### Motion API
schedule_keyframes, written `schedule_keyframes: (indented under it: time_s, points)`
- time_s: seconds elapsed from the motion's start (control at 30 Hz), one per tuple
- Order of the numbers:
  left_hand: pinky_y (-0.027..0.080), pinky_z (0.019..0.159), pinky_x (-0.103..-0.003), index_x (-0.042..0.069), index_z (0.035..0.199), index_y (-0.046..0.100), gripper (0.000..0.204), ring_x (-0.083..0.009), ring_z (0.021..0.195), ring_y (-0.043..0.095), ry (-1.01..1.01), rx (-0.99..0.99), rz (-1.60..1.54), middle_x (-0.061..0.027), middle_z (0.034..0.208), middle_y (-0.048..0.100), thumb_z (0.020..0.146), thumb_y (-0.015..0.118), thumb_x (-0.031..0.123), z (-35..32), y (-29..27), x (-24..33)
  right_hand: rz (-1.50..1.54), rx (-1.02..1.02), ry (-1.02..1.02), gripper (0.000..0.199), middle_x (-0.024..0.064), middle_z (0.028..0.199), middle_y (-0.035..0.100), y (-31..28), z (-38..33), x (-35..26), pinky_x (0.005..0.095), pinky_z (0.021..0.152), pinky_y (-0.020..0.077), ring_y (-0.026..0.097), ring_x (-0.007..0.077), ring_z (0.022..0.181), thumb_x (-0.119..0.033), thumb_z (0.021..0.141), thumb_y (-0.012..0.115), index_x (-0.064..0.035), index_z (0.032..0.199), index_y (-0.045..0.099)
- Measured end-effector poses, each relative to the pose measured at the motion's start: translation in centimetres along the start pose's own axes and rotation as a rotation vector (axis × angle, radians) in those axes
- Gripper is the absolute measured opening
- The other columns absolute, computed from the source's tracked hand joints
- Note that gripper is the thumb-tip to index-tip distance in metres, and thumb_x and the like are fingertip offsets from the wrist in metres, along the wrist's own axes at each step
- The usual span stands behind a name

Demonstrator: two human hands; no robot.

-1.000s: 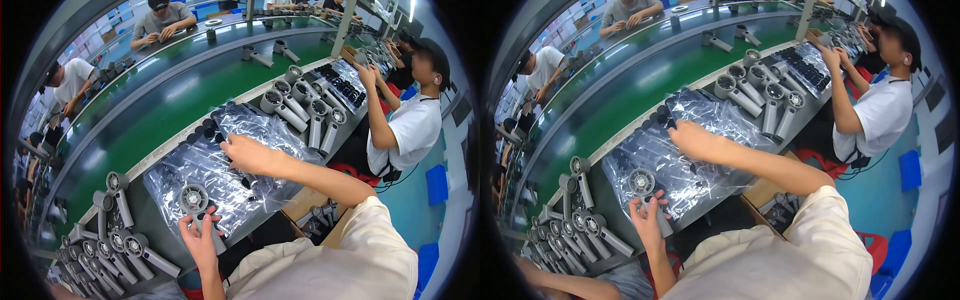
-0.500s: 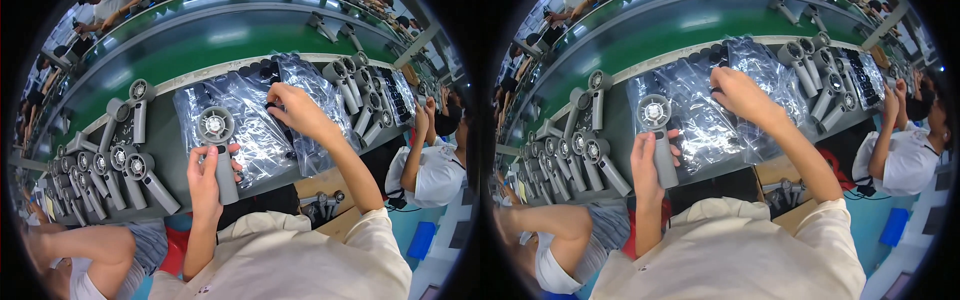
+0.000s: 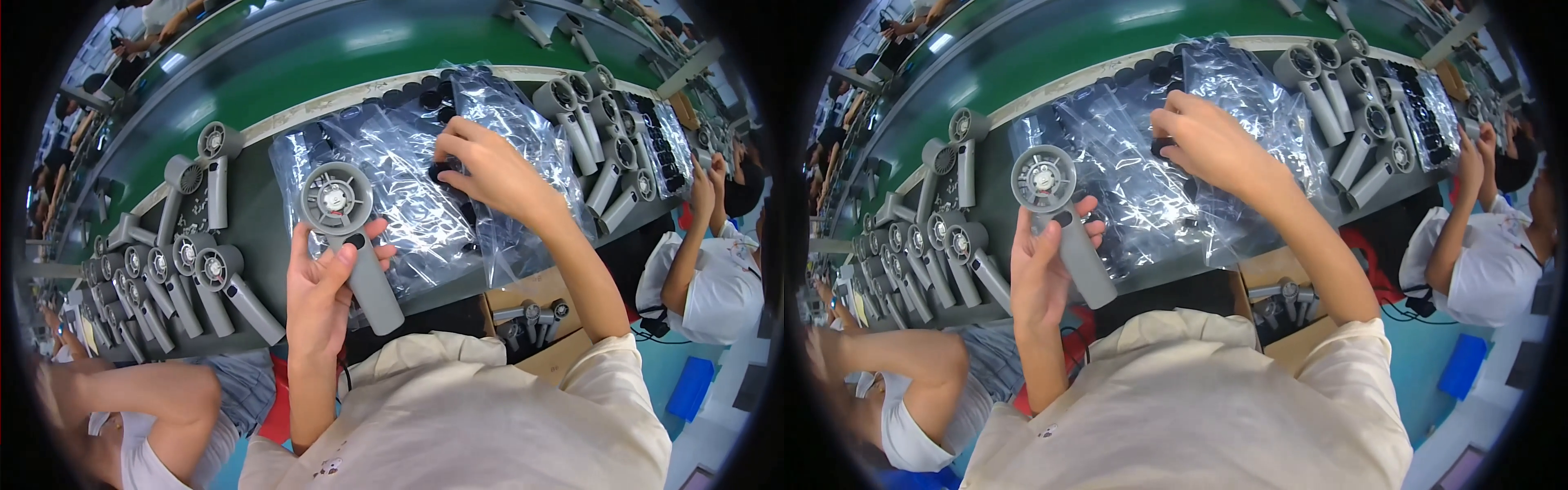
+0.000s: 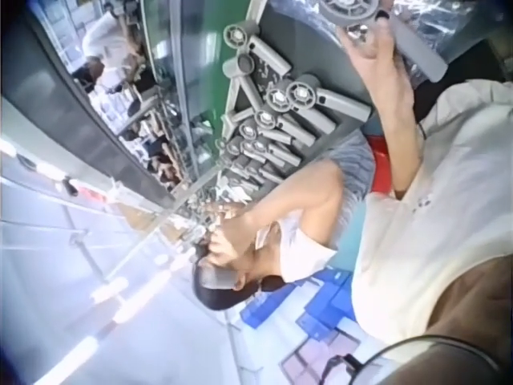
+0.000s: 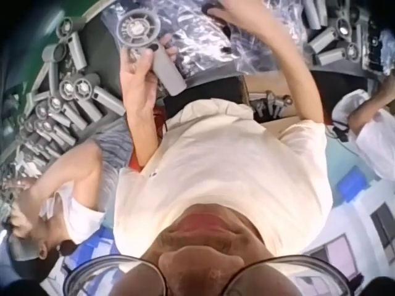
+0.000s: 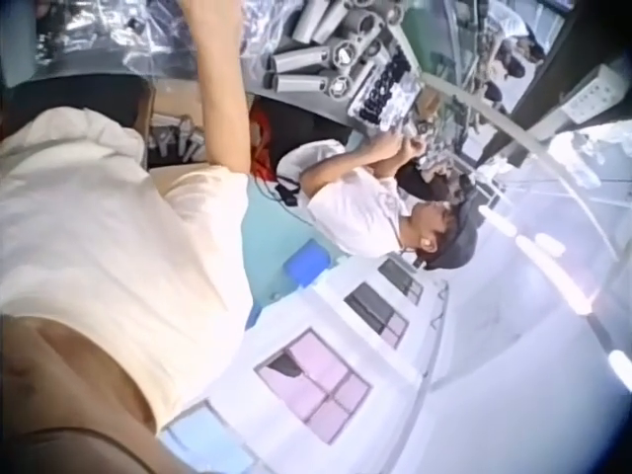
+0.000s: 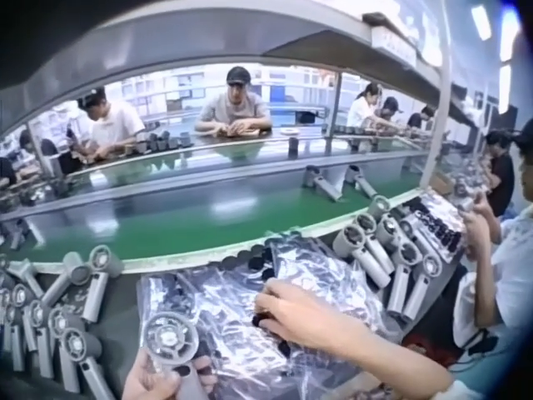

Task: The person assembles circular components and plastic caps onto plastic handle structures by hand, working on a production line.

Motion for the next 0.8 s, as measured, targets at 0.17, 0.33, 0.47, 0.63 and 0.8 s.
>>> schedule_keyframes:
  time_s: [0.17,0.33,0.47,0.63,0.8]
  points:
    - [0.056,0.077,-0.040,0.004,0.131,0.025,0.053,-0.0333,0.093,0.065,-0.018,0.009,-0.052,-0.0276,0.117,0.056,0.088,0.057,0.004,-0.8,0.7,0.0,0.272,0.103,0.148,0.016,0.0117,0.092,0.064,-1.2,-1.4,-0.4,0.0252,0.061,0.0491,0.062,0.0173,0.074,0.000,0.075,0.069,0.0004,0.084,0.056]
    - [0.057,0.077,-0.045,0.009,0.135,0.017,0.072,-0.0363,0.091,0.065,0.026,0.010,-0.081,-0.0226,0.121,0.050,0.081,0.063,-0.003,-1.1,2.5,0.6,1.303,0.262,0.308,0.026,0.0174,0.096,0.062,-0.4,-3.5,-3.1,0.0207,0.056,0.0477,0.058,0.0115,0.070,-0.001,0.073,0.072,0.0001,0.091,0.052]
    - [0.057,0.073,-0.048,0.019,0.144,0.005,0.101,-0.0363,0.092,0.064,0.091,-0.054,-0.040,-0.0248,0.128,0.042,0.071,0.071,-0.005,-2.2,3.8,1.4,1.627,0.280,0.265,0.042,0.0217,0.102,0.057,0.6,-5.0,-3.9,0.0234,0.052,0.0479,0.059,0.0170,0.063,-0.008,0.073,0.075,-0.0002,0.108,0.051]
    - [0.058,0.057,-0.041,0.017,0.139,0.016,0.095,-0.0348,0.074,0.066,0.216,-0.021,0.062,-0.0232,0.117,0.048,0.070,0.081,0.023,-2.8,4.7,1.8,1.581,0.314,0.118,0.046,0.0276,0.110,0.051,-2.1,-5.9,-5.6,0.0271,0.058,0.0541,0.062,0.0223,0.069,-0.015,0.078,0.072,0.0026,0.116,0.052]
    - [0.058,0.055,-0.038,0.016,0.142,0.014,0.107,-0.0327,0.075,0.066,0.257,0.023,0.064,-0.0232,0.123,0.046,0.064,0.085,0.030,-3.7,6.2,2.3,1.195,0.436,-0.028,0.053,0.0281,0.104,0.055,-5.2,-6.3,-6.6,0.0290,0.064,0.0565,0.062,0.0272,0.088,-0.010,0.071,0.075,0.0101,0.113,0.051]
Point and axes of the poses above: each hand's wrist, its own z-axis towards the middle knuckle, its own y-axis out of the palm, x = y × z, the point moved 8 cm from there along z, towards the middle knuckle
